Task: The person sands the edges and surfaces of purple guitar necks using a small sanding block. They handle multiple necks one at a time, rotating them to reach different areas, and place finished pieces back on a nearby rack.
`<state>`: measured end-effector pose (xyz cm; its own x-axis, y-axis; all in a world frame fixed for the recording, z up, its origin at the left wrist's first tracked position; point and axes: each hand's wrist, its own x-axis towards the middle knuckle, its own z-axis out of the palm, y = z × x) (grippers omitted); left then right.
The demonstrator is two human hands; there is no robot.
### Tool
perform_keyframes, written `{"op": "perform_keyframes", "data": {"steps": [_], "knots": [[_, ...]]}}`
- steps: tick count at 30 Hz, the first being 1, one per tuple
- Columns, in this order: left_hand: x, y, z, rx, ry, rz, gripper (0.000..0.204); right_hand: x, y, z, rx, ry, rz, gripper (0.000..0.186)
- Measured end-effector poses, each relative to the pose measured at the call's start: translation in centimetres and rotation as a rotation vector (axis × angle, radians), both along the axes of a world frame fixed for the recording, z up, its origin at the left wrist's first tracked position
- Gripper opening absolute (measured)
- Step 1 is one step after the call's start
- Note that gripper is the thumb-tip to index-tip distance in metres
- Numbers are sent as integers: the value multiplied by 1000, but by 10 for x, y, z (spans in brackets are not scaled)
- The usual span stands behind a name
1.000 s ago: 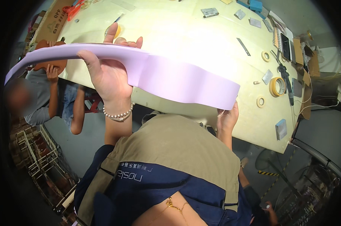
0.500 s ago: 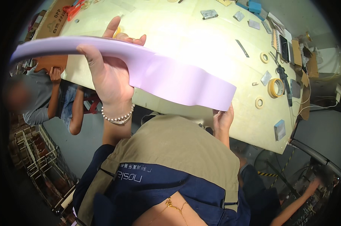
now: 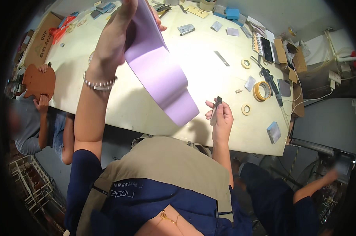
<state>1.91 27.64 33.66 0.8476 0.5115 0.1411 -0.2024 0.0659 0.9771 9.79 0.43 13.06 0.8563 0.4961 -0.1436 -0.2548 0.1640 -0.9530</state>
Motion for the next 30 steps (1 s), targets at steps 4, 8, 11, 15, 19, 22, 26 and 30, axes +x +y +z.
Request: {"op": "perform_keyframes", "data": {"steps": [4, 8, 11, 15, 19, 22, 26, 30], "knots": [[24, 22, -12, -42, -48, -137, 86, 5, 4, 43, 18, -169, 82, 30], [43, 33, -40, -158, -85, -244, 70, 12, 1, 58, 39, -200, 169, 31], [56, 42, -66, -266, -141, -313, 56, 11, 10, 63, 50, -130, 173, 27], [71, 56, -102, -386, -180, -329, 53, 4, 30, 63, 66, -155, 148, 21], [74, 56, -120, -519, -133, -285, 52, -2, 51, 60, 56, -151, 141, 30], [70, 62, -123, -404, -33, -325, 74, -4, 59, 52, 22, -191, 137, 37], [54, 41, -90, 103, 368, -131, 70, -7, 61, 49, 59, -135, 101, 37], [30, 48, -103, 388, 167, -189, 71, -11, 63, 48, 76, -117, 73, 38]]}}
